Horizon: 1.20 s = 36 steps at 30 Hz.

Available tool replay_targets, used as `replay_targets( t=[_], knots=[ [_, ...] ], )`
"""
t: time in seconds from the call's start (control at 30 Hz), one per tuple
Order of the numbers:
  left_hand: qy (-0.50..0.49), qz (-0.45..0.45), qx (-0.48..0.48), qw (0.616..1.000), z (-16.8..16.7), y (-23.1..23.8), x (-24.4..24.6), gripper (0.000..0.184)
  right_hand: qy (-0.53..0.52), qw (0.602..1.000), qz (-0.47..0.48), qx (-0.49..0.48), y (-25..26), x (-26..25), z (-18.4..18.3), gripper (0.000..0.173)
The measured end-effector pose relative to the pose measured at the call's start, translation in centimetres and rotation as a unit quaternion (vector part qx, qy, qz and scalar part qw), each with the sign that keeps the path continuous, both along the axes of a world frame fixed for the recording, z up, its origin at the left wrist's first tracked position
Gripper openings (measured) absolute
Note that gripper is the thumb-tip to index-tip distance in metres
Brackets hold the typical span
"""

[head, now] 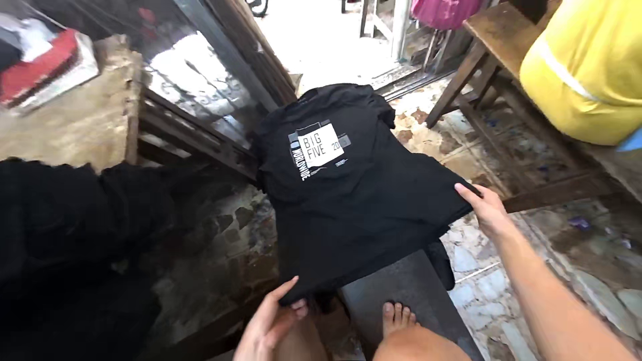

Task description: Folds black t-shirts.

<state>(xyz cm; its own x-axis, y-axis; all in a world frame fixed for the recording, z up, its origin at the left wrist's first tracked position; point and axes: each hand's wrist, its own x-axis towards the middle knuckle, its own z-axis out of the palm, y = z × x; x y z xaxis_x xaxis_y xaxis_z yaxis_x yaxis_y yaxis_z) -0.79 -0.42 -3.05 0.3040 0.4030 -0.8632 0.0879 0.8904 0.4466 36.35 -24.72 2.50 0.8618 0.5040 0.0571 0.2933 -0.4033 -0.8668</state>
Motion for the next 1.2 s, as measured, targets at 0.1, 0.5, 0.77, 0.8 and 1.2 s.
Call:
replay_targets(
  t=[0.1,0.5,0.77,0.8,1.2],
  knots=[
    [0.032,0.063,0.174,0.982,4.5,1.8,-0.1,0.031,0.23,0.963,-0.13,-0.046,-1.4,2.5,-10.0,0.053],
    [0.022,-0.051,0.413,0.909,9.0,2.1,3.1,0.034,0.159,0.939,-0.204,0.226,2.7,4.0,0.1,0.022],
    [0.137,-0.03,0.132,0.981,-5.3,-2.9,3.0,0.048,0.163,0.967,-0.179,-0.084,1.9,6.1,-1.7,0.047],
    [0.09,0.013,0.103,0.991,-4.6,-3.0,2.6,0.044,0.137,0.965,-0.181,-0.128,1.2,5.6,-2.8,0.052],
    [0.055,0.026,0.279,0.959,5.2,-0.9,8.9,0.065,-0.091,0.951,0.284,-0.086,15.7,-17.5,-5.8,0.063]
  ],
)
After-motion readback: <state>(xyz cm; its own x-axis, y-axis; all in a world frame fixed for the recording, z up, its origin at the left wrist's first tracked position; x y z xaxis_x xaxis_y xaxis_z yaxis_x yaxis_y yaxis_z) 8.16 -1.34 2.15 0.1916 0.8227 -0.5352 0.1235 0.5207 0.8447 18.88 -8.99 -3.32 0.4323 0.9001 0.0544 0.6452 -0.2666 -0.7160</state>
